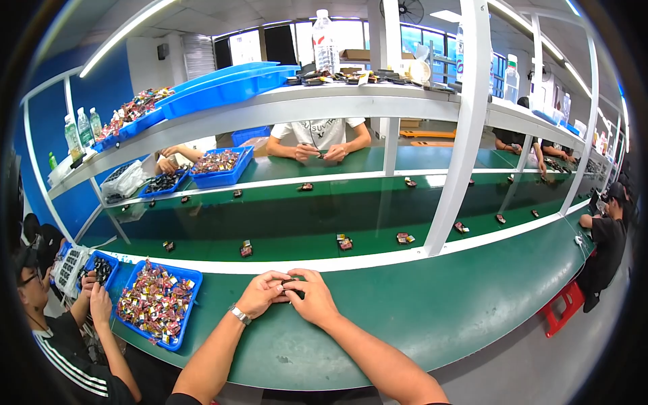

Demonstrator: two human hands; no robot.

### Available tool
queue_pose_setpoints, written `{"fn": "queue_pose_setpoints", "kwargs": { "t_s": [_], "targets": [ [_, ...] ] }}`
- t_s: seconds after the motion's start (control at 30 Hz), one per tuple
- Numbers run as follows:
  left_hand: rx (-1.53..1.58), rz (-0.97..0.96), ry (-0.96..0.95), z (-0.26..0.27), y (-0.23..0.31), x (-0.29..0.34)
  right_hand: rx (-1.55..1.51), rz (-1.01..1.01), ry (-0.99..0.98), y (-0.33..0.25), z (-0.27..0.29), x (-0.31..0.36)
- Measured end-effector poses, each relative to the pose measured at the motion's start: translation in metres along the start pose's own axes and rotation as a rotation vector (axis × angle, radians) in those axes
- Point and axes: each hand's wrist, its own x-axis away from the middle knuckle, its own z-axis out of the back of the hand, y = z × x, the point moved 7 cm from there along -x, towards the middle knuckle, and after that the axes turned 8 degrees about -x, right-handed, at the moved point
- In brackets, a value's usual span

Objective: The recorder is assembling small electronic or plastic components on an assembly line.

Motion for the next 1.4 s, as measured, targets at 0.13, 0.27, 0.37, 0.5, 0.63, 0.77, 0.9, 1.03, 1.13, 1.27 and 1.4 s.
{"fn": "queue_pose_setpoints", "kwargs": {
  "t_s": [0.13, 0.27, 0.37, 0.5, 0.63, 0.77, 0.9, 1.03, 1.13, 1.27, 1.4],
  "targets": [
    [0.074, -0.040, 0.008, 0.004, 0.001, 0.000, -0.011, 0.076, 0.030, -0.011, 0.002, -0.002],
    [0.105, -0.032, -0.025, 0.000, 0.002, 0.001, 0.041, 0.113, 0.067, -0.015, 0.004, -0.001],
    [0.121, -0.046, -0.038, 0.000, 0.002, 0.000, 0.018, 0.115, 0.092, -0.012, 0.005, 0.000],
    [0.109, -0.037, -0.017, 0.001, 0.000, -0.001, -0.014, 0.086, 0.091, -0.009, 0.003, 0.000],
    [0.060, -0.036, 0.044, 0.001, 0.001, 0.000, -0.042, 0.047, 0.098, -0.002, -0.002, 0.000],
    [0.027, -0.057, 0.112, 0.002, 0.001, -0.002, -0.105, 0.031, 0.068, 0.004, -0.006, -0.004],
    [0.004, -0.047, 0.122, -0.002, 0.005, -0.002, -0.066, 0.025, 0.025, 0.002, -0.003, -0.004],
    [0.006, -0.008, 0.106, -0.003, 0.002, -0.002, -0.038, -0.004, 0.001, 0.003, -0.002, -0.002],
    [-0.004, -0.015, 0.107, -0.001, 0.003, 0.000, -0.005, 0.038, 0.050, -0.004, -0.001, -0.005],
    [0.001, 0.006, 0.098, -0.003, 0.007, 0.001, 0.055, 0.156, 0.137, -0.016, 0.008, -0.010],
    [0.000, 0.020, 0.082, -0.005, 0.003, -0.004, 0.156, 0.207, 0.145, -0.017, 0.009, -0.009]
  ]
}}
